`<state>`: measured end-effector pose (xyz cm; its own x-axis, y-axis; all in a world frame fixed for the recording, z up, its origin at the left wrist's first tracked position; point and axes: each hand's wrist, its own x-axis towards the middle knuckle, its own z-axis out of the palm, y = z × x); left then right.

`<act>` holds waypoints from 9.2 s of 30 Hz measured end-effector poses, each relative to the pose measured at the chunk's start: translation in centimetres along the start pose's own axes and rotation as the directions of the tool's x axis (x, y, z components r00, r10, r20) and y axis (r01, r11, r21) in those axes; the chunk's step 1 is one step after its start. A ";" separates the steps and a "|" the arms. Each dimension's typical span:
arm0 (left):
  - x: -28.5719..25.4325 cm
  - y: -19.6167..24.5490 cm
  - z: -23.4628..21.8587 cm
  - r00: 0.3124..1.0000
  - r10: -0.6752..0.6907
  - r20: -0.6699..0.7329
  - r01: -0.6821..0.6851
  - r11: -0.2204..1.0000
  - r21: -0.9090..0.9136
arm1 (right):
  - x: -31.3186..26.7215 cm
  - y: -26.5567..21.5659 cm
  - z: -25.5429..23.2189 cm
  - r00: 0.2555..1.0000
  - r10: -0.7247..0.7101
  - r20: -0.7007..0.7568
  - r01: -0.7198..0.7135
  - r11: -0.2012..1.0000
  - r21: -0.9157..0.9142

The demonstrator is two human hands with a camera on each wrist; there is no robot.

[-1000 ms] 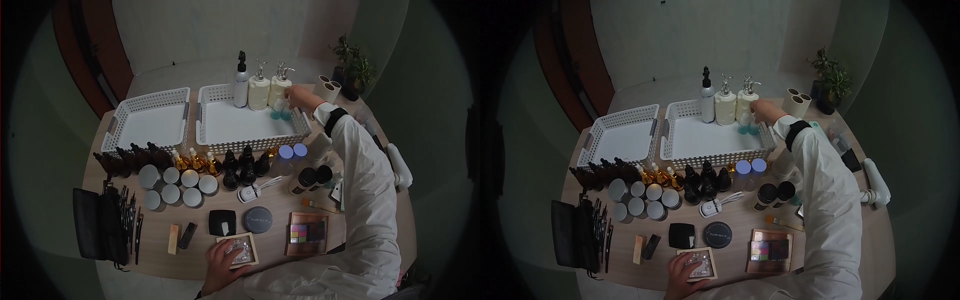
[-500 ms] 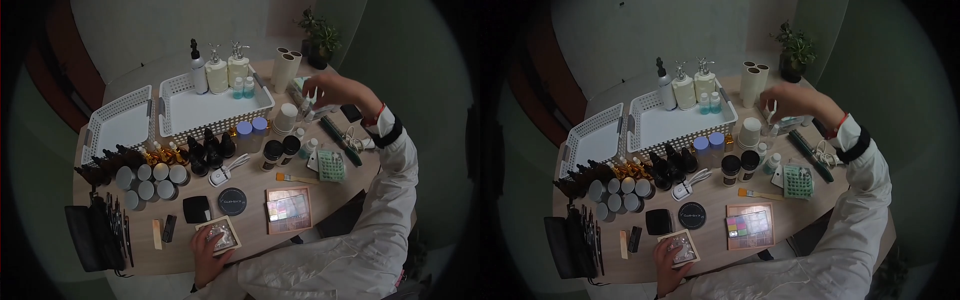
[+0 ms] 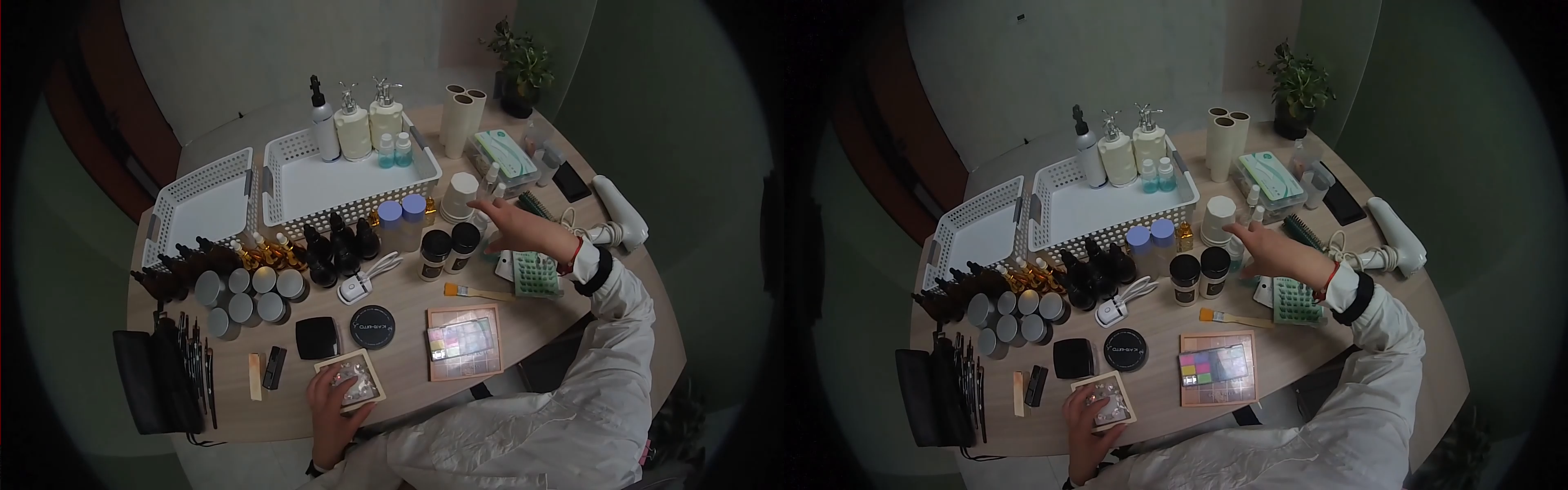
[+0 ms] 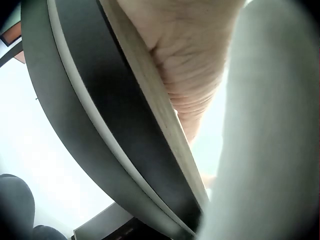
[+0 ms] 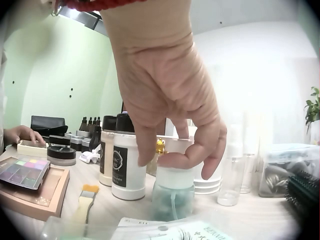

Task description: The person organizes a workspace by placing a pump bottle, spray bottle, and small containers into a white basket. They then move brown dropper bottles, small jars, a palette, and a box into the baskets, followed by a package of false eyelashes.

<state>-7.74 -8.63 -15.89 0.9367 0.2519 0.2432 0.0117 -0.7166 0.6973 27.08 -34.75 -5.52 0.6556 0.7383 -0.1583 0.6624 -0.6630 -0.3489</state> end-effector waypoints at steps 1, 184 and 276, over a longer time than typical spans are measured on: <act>0.0 0.0 0.0 1.000 0.000 -0.002 0.000 1.000 0.002 | 0.3 0.6 0.7 1.000 -0.005 -0.004 0.005 1.000 0.000; 1.4 0.9 -2.4 0.981 0.077 0.176 -0.120 0.961 0.250 | 27.7 -7.0 -8.8 0.944 -0.197 -0.265 0.096 0.931 -0.352; 0.1 1.3 1.1 0.991 0.129 0.020 -0.129 0.992 -0.003 | 1.3 -6.6 -0.6 0.990 -0.128 -0.065 0.134 0.986 0.101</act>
<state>-7.22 -10.27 -15.65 0.9370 0.1443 0.3182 -0.1107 -0.7413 0.6620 23.79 -29.45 -2.83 0.5874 0.8076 -0.0523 0.7041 -0.5419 -0.4589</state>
